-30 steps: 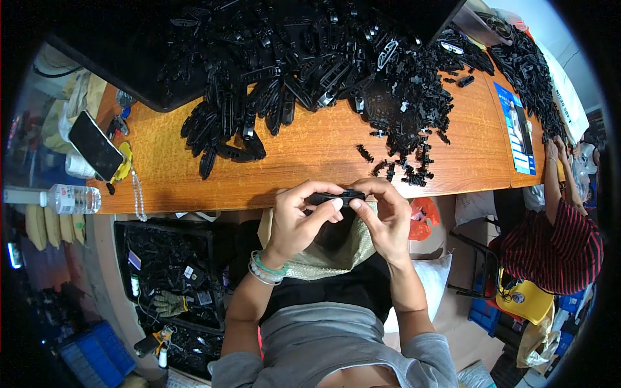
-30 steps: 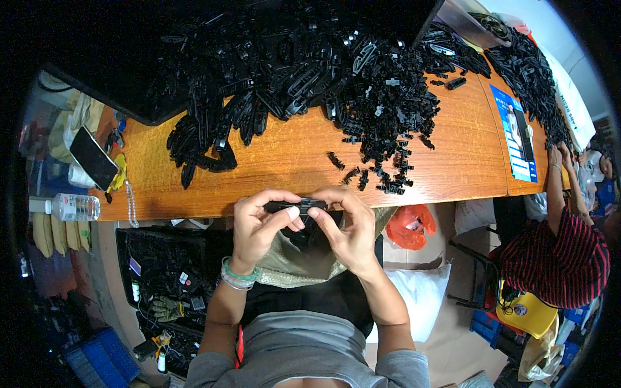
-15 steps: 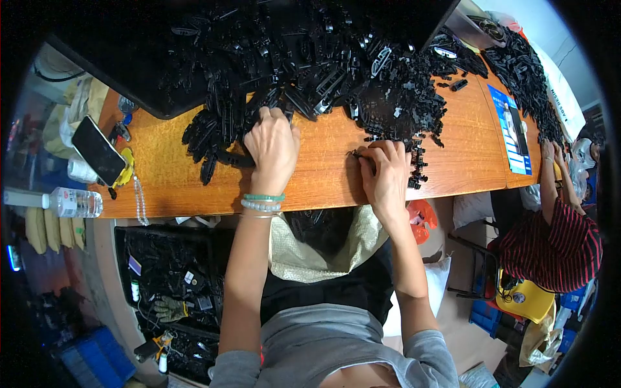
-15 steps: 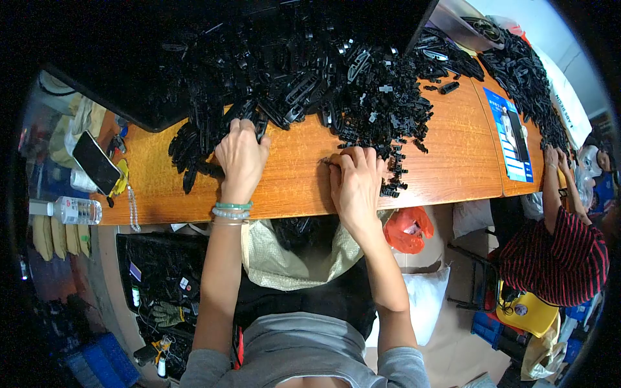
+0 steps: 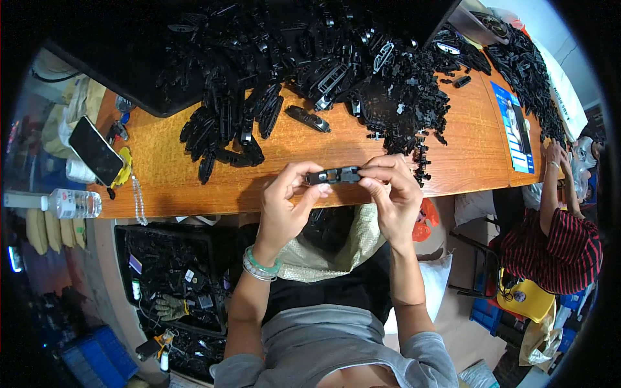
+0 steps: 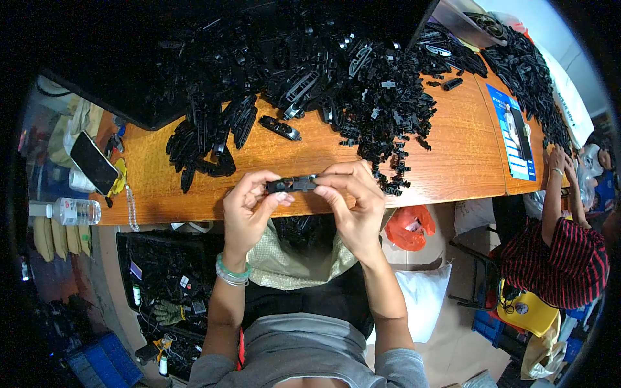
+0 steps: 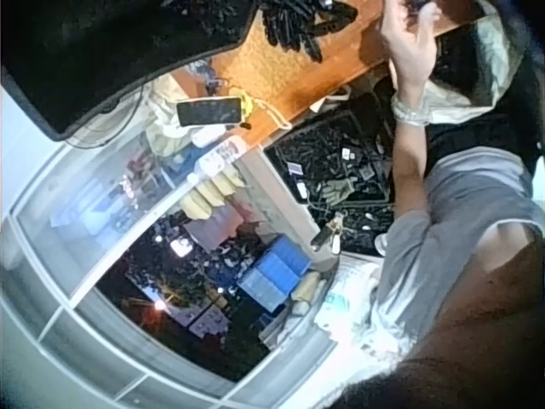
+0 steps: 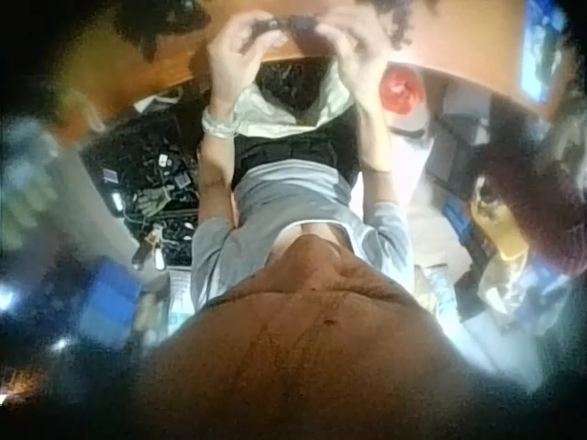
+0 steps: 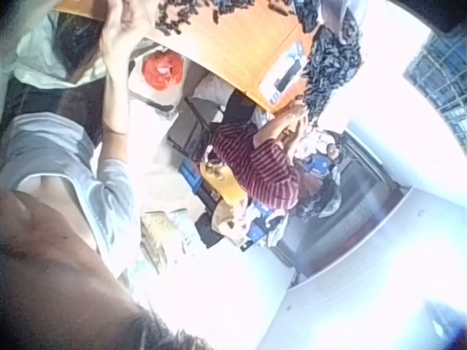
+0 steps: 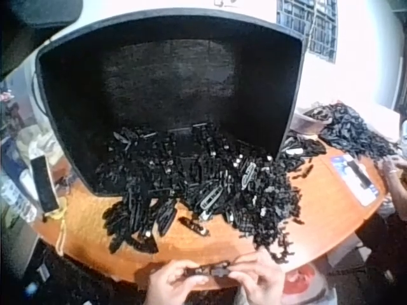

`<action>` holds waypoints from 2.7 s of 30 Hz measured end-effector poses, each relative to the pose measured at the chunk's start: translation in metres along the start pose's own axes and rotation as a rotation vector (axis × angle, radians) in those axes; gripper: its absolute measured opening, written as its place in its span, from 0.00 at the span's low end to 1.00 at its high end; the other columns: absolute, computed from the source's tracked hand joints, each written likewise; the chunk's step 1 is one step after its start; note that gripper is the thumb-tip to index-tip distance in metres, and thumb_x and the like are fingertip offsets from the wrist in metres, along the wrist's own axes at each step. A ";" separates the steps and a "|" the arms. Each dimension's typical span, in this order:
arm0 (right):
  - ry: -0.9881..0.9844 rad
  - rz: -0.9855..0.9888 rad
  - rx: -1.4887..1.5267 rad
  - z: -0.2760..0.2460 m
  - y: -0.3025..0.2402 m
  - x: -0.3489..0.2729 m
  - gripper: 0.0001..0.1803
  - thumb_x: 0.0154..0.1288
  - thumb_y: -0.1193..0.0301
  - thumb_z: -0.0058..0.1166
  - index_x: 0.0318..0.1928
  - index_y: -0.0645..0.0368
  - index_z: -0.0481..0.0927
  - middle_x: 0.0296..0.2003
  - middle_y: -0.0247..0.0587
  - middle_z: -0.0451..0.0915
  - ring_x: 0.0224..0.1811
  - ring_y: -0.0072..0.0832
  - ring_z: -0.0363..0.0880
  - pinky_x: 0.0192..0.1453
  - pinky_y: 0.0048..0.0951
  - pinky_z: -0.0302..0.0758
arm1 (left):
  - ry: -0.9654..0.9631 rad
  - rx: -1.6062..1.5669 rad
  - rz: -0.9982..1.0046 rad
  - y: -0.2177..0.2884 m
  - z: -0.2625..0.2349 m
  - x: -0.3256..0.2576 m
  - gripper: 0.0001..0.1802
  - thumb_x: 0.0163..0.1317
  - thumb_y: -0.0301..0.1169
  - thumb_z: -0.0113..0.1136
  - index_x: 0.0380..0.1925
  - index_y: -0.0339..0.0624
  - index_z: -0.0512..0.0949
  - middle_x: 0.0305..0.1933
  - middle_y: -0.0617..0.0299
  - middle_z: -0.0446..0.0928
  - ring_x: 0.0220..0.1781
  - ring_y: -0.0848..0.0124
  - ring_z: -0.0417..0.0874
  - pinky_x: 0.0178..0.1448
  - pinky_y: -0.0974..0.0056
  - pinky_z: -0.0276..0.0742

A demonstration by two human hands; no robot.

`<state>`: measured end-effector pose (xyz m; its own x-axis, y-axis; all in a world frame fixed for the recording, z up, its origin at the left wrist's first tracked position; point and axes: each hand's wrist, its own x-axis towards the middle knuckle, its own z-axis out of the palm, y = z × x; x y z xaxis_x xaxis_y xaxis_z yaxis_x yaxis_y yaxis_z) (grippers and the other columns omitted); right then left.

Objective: The person assembles small plastic components together by hand, empties a large bin of plastic parts onto the table, and fits more plastic pieces together.

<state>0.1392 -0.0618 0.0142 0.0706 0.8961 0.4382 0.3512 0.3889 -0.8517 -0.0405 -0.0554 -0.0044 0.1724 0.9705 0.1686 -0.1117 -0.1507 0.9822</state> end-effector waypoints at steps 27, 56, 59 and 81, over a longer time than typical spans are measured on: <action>-0.350 -0.070 -0.234 -0.026 0.023 0.000 0.07 0.53 0.80 0.57 0.34 0.64 0.83 0.34 0.43 0.81 0.36 0.38 0.78 0.42 0.33 0.74 | -0.284 0.444 0.170 -0.003 -0.026 0.024 0.11 0.59 0.29 0.59 0.38 0.32 0.80 0.49 0.47 0.78 0.52 0.57 0.79 0.58 0.58 0.73; 0.006 -0.011 0.056 0.002 0.004 -0.013 0.06 0.58 0.82 0.57 0.37 0.68 0.81 0.35 0.40 0.79 0.33 0.20 0.76 0.35 0.18 0.74 | 0.007 -0.120 -0.135 0.009 0.023 -0.008 0.14 0.59 0.19 0.59 0.45 0.29 0.77 0.39 0.54 0.80 0.35 0.73 0.83 0.39 0.73 0.81; 0.237 0.306 0.364 0.014 -0.009 -0.024 0.06 0.58 0.82 0.58 0.38 0.68 0.82 0.32 0.36 0.80 0.34 0.18 0.76 0.38 0.17 0.72 | -0.035 -0.127 -0.218 0.007 0.019 -0.014 0.16 0.63 0.21 0.56 0.51 0.29 0.74 0.41 0.54 0.80 0.42 0.75 0.80 0.47 0.71 0.77; -0.137 0.146 0.087 0.004 -0.005 -0.036 0.13 0.51 0.81 0.63 0.40 0.65 0.81 0.37 0.44 0.80 0.39 0.33 0.79 0.44 0.27 0.73 | -0.050 0.033 -0.021 0.009 0.012 -0.023 0.08 0.54 0.18 0.60 0.36 0.34 0.77 0.38 0.60 0.79 0.36 0.78 0.80 0.36 0.74 0.75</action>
<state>0.1318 -0.0951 0.0013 -0.0153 0.9626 0.2703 0.2642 0.2646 -0.9275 -0.0332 -0.0810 0.0019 0.2232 0.9630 0.1512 -0.0754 -0.1375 0.9876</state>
